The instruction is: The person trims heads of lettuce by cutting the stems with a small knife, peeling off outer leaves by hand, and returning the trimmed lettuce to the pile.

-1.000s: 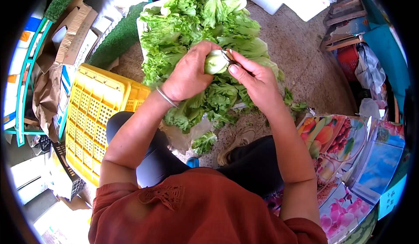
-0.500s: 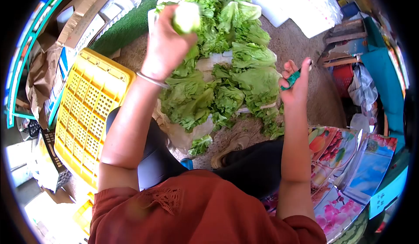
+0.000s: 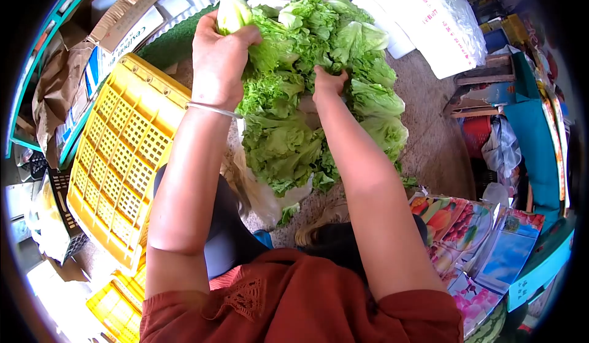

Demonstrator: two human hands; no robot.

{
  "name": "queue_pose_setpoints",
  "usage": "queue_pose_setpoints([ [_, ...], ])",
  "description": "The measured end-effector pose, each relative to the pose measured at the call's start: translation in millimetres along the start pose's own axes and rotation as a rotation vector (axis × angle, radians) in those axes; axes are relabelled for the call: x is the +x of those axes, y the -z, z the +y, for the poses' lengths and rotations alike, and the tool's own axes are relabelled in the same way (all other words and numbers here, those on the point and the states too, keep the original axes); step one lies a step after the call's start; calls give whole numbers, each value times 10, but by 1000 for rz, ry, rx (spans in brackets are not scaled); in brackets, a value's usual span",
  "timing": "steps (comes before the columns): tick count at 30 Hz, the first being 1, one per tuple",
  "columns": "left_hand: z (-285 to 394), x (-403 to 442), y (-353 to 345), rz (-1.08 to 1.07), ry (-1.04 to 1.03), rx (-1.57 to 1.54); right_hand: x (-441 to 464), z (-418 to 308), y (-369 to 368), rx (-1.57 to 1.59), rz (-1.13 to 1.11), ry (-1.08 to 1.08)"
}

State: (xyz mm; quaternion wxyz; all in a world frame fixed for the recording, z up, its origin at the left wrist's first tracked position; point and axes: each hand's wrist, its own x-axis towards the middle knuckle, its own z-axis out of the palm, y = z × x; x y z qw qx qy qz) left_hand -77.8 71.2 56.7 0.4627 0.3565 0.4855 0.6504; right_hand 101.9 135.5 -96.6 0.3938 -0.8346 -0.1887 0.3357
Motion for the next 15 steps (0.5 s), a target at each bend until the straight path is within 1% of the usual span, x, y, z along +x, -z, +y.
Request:
queue_pose_setpoints([
  [1,31,-21,4,14,-9,2,34,17,-38,61,36,-13],
  [2,46,-22,16,27,-20,2,152,67,-94,56,34,-6],
  [4,34,10,52,18,-33,-4,260,103,-116,337,16,-112],
  [5,27,23,67,0,-45,-4,262,66,-90,382,36,-181],
  [6,24,33,76,2,-46,-4,262,32,-55,382,35,-181],
  [7,17,41,78,0,-21,-26,278,-5,-8,518,-31,-287],
  [9,6,33,78,-7,4,-49,249,-35,9,587,-58,-387],
  [12,-4,13,66,-13,16,-73,225,27,30,655,-81,-377],
  [14,-9,13,61,-2,11,-77,107,61,98,737,-194,-229],
  [15,-11,6,64,8,10,-76,44,51,70,681,-108,-112],
])
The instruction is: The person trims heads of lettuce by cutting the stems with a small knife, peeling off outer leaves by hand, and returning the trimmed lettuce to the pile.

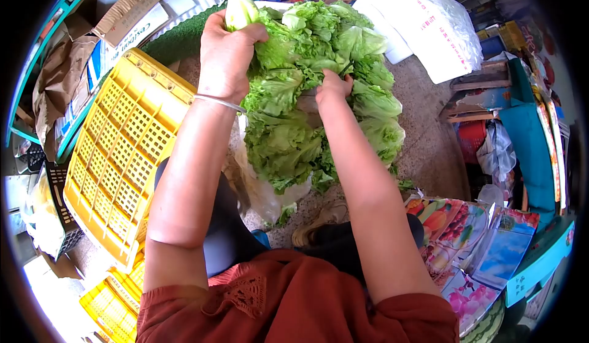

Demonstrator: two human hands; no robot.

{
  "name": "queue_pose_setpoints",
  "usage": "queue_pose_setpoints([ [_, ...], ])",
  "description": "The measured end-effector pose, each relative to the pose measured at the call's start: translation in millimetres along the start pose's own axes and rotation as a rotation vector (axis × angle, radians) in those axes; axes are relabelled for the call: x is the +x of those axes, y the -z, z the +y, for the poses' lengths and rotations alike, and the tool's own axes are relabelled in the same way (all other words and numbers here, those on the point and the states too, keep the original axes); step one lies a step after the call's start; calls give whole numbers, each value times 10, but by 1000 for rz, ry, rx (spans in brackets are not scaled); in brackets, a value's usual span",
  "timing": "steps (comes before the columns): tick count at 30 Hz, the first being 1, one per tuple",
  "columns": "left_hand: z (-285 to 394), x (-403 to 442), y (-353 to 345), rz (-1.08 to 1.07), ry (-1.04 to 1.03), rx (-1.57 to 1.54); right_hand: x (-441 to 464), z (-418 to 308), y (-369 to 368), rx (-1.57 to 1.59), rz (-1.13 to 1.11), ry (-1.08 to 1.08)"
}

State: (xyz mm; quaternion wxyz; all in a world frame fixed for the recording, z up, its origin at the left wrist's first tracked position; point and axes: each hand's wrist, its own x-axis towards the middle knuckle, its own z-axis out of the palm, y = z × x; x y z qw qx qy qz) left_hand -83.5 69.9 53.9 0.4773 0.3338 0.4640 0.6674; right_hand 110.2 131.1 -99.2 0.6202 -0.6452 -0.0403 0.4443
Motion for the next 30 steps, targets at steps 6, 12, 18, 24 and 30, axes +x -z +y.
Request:
queue_pose_setpoints([
  [6,-85,71,22,-12,-33,-21,-986,-463,202,52,-170,526],
  [12,-287,-36,-328,-177,10,300,-1111,-1350,1065,-44,-205,699],
  [18,-1186,-159,-865,-418,-368,1035,-968,-1674,2104,-63,-97,745],
  [24,-1851,-181,-948,-475,-359,1118,-1045,-1590,2489,-67,94,669],
  [30,-1405,-405,-1175,-407,-514,1091,-950,-1508,2631,2,-128,654],
])
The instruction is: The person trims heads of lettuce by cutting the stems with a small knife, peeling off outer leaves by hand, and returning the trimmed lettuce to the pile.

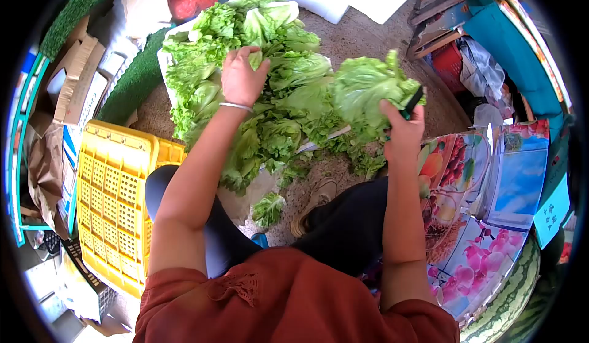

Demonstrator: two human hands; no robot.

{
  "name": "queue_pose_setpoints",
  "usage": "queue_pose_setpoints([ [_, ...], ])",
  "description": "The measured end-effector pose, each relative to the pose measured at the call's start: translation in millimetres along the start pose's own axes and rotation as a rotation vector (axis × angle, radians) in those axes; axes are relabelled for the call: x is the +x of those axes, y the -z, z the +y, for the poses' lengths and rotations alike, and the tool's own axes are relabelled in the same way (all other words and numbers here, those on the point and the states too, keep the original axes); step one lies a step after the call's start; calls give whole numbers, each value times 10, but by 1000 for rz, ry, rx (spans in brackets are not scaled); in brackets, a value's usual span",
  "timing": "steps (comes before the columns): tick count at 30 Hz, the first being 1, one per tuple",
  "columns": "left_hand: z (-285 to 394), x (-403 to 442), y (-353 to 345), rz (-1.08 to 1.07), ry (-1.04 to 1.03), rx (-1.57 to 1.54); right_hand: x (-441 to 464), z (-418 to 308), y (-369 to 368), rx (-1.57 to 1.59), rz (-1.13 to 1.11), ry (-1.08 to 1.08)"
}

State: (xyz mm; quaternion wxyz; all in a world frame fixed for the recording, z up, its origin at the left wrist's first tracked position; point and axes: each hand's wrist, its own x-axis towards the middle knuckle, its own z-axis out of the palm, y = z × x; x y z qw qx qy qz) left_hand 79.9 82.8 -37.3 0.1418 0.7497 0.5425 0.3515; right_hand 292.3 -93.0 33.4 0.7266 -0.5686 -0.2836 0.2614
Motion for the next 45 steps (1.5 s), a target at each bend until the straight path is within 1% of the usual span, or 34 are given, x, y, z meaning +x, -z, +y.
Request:
queue_pose_setpoints([
  [1,194,-13,116,-4,-11,2,-7,33,-18,-39,-36,0],
  [2,369,-31,214,-382,242,-459,-32,59,-30,-48,-88,-2],
  [3,491,-85,252,-763,501,-914,-68,74,-78,-39,-79,-3],
  [5,636,-254,250,-1068,628,-1278,-147,76,-207,-112,-183,92],
  [6,712,-342,300,-1137,409,-1350,-179,81,-239,-169,-228,184],
  [7,734,-384,311,-1185,401,-1395,-210,69,-261,-165,-221,183],
  [9,696,-413,175,-1085,463,-1419,-256,5,-275,-120,-298,224],
  [10,704,-407,175,-1092,459,-1414,-260,-40,-261,-88,-326,215],
  [11,704,-409,189,-1076,526,-1523,-263,-74,-244,-85,-319,218],
  [12,706,-416,201,-1056,595,-1630,-271,-101,-226,-49,-220,153],
  [13,706,-428,197,-1060,593,-1624,-269,-129,-208,-13,-122,86],
  [14,699,-447,182,-986,575,-1670,-227,-164,-170,-24,-63,80],
  [15,696,-451,175,-910,556,-1716,-163,-165,-100,-21,-61,81],
  [17,676,-378,187,-931,593,-1689,-23,-159,66,52,97,-15],
  [19,640,-364,146,-807,287,-1600,36,-158,156,1,147,-46],
  [20,646,-362,128,-718,222,-1524,45,-117,181,-127,138,-7],
  [21,641,-341,126,-724,222,-1523,54,-95,199,-254,129,33],
  [22,630,-312,138,-599,29,-1265,56,-106,209,-254,136,32],
  [23,622,-284,138,-471,-153,-1002,57,-129,214,-314,62,-66],
  [24,614,-267,113,-379,-242,-957,53,-155,214,-373,-13,-165],
  [25,638,-265,127,-384,-244,-960,43,-166,213,-432,-89,-263],
  [26,668,-261,157,-310,-292,-917,-27,-84,148,-375,-148,-45],
  [27,689,-263,173,-235,-338,-872,-85,-66,110,-376,-146,-45],
  [28,718,-262,161,-179,-345,-864,-143,-67,72,-291,-223,-32],
  [29,745,-278,168,-183,-346,-863,-193,-63,10,-248,-257,-25],
  [30,775,-300,188,-93,-390,-783,-242,-59,-52,-203,-292,-20],
  [31,801,-317,200,-4,-434,-703,-286,-55,-136,-180,-297,39],
  [32,777,-322,197,34,-491,-615,-313,-54,-195,-157,-301,99],
  [35,839,-385,250,83,-467,-632,-321,-56,-269,-122,-323,71],
  [36,854,-400,255,100,-444,-635,-313,-48,-272,-154,-331,76],
  [39,840,-397,259,103,-449,-590,-291,-28,-276,-152,-356,36],
  [40,842,-398,260,101,-450,-588,-285,-17,-280,-149,-355,34],
  [42,859,-394,260,162,-465,-554,-273,3,-283,-139,-361,59],
  [45,857,-382,256,154,-467,-548,-271,-5,-283,-154,-371,67],
])
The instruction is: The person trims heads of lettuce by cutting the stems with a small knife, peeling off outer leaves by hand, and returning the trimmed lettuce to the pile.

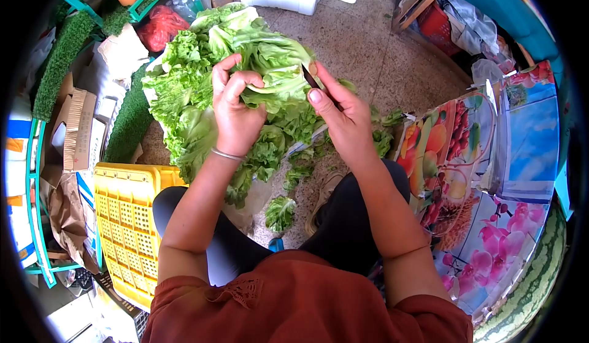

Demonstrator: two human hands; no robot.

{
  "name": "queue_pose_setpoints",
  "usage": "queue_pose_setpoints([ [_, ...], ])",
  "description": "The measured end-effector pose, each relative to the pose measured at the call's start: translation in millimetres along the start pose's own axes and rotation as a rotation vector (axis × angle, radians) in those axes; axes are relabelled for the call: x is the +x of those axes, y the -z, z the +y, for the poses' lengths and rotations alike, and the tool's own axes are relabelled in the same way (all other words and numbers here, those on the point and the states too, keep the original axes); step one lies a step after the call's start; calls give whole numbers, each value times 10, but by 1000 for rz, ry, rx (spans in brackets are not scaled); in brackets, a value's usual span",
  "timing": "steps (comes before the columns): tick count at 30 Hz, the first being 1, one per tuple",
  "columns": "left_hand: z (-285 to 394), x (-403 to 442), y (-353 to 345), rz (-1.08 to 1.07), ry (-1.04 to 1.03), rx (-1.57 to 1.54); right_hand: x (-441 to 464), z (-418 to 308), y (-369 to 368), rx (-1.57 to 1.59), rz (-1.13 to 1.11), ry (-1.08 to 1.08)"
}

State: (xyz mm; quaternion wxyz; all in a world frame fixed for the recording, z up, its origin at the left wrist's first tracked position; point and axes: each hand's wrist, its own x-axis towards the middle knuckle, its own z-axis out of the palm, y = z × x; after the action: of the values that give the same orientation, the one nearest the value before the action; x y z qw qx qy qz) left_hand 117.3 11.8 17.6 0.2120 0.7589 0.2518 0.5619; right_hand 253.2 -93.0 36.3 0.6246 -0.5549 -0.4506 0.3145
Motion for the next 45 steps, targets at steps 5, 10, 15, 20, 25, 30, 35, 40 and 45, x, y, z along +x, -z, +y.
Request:
queue_pose_setpoints([
  [5,4,11,-14,0,-13,13,1,7,3,21,-3,-19],
  [10,13,4,-11,-3,-22,-4,37,20,28,46,5,-74],
  [15,12,-12,-20,-3,13,-34,67,44,-5,31,41,23],
  [20,40,-29,-55,13,70,-81,92,122,-7,45,73,-6],
  [25,-16,-49,-96,10,106,-115,78,78,-27,81,128,-62],
  [30,-93,-77,-119,-13,120,-95,117,71,131,580,48,-559],
  [35,-92,-83,-146,-53,139,-103,94,182,-1,-479,252,219],
  [40,-100,-90,-179,-39,186,-164,74,101,-3,-877,345,334],
  [45,-119,-109,-171,-50,223,-236,138,17,87,449,132,-425],
])
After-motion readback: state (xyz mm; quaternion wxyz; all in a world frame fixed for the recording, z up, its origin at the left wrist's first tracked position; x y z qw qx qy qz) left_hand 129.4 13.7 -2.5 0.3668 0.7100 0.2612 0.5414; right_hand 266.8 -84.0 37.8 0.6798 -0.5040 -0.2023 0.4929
